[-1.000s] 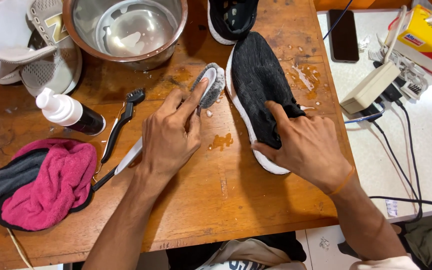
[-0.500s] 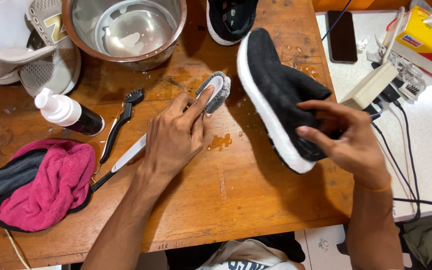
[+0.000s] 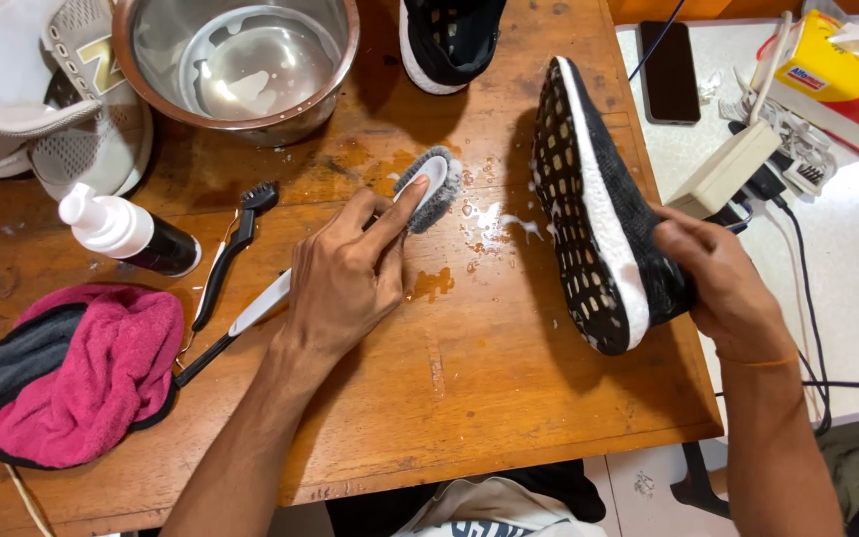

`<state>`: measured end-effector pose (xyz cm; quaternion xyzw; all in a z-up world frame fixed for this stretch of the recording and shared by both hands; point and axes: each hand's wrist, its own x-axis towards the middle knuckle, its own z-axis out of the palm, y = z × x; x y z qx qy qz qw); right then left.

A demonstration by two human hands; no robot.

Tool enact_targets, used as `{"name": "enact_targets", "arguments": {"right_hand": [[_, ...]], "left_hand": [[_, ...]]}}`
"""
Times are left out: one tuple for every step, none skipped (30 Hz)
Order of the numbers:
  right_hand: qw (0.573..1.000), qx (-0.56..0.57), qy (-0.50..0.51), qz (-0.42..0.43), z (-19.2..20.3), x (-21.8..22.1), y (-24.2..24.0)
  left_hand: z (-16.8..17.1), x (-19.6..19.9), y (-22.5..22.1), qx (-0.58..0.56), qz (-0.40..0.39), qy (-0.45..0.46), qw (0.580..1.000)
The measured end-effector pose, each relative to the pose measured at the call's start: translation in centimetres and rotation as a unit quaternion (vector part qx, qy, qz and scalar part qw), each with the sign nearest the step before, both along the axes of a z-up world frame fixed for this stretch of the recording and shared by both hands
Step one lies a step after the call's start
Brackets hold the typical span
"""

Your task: Scrubbing the midsole and outsole of a black sneaker using a cleaning brush and soapy water on a workbench.

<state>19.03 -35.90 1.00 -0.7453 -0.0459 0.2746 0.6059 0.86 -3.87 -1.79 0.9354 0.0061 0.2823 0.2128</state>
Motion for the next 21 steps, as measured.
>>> {"name": "enact_targets", "arguments": {"right_hand": [[1.000,0.001,0.000,0.001,-0.5,0.1,0.0],[1.000,0.012,0.017,-0.002,-0.9,0.2,-0.1],[0.999,0.021,0.033,-0.005,-1.4,0.4,-0.1],[0.999,0.021,0.032,-0.004,-2.5,0.9,-0.8],[0.989,0.129,0.063,0.022,-3.6,1.5,-1.4],[0.966,0.235,0.095,0.048,-4.7,2.0,-2.0],[0.966,0.235,0.095,0.050,-4.3,1.3,-1.2],[0.945,0.303,0.097,0.073,-4.0,0.5,-0.4],[0.919,0.369,0.100,0.095,-3.6,-0.2,0.3],[0.919,0.369,0.100,0.096,-3.1,-0.7,1.1],[0.913,0.382,0.102,0.101,-2.7,-1.2,2.0],[0.906,0.395,0.105,0.106,-2.3,-1.8,2.9],[0.906,0.396,0.105,0.108,-3.6,-1.4,2.7],[0.925,0.366,0.051,0.083,-4.9,-1.0,2.6],[0.941,0.334,-0.005,0.057,-6.1,-0.6,2.3],[0.941,0.334,-0.007,0.056,-5.0,-1.4,3.4],[0.938,0.335,-0.015,0.086,-3.9,-2.2,4.5],[0.935,0.335,-0.023,0.115,-2.8,-3.1,5.6],[0.934,0.337,-0.024,0.116,-3.8,-3.0,6.0],[0.937,0.337,-0.016,0.089,-4.9,-2.8,6.4],[0.940,0.336,-0.007,0.061,-5.9,-2.7,6.7]], "left_hand": [[0.1,-0.1,0.0,0.001,0.001,0.000,1.000],[0.1,-0.2,0.0,-0.004,-0.005,-0.010,1.000],[0.2,-0.2,0.0,-0.010,-0.011,-0.021,1.000],[0.1,-0.2,0.0,-0.010,-0.011,-0.022,1.000],[-0.1,-0.2,0.0,-0.025,-0.019,-0.037,0.999],[-0.2,-0.2,0.1,-0.041,-0.027,-0.053,0.997],[0.2,-0.3,0.0,-0.040,-0.026,-0.053,0.997],[0.6,-0.4,-0.1,-0.054,-0.026,-0.060,0.996],[0.9,-0.5,-0.2,-0.069,-0.027,-0.067,0.995],[0.8,-0.4,-0.2,-0.069,-0.026,-0.068,0.995],[0.7,-0.5,-0.1,-0.082,-0.032,-0.070,0.994],[0.6,-0.5,-0.1,-0.095,-0.038,-0.072,0.992],[1.4,-0.6,-0.3,-0.094,-0.037,-0.072,0.992],[2.3,-0.6,-0.5,-0.174,-0.075,-0.080,0.979],[3.1,-0.4,-0.8,-0.252,-0.116,-0.088,0.957],[3.3,-0.6,-0.9,-0.252,-0.117,-0.089,0.956],[3.5,-0.8,-1.0,-0.333,-0.133,-0.062,0.932],[3.7,-0.9,-1.2,-0.410,-0.149,-0.033,0.899],[4.0,-1.0,-1.2,-0.409,-0.148,-0.034,0.900],[4.2,-1.1,-1.2,-0.464,-0.159,-0.015,0.871],[4.5,-1.1,-1.4,-0.518,-0.168,0.004,0.839]]}}
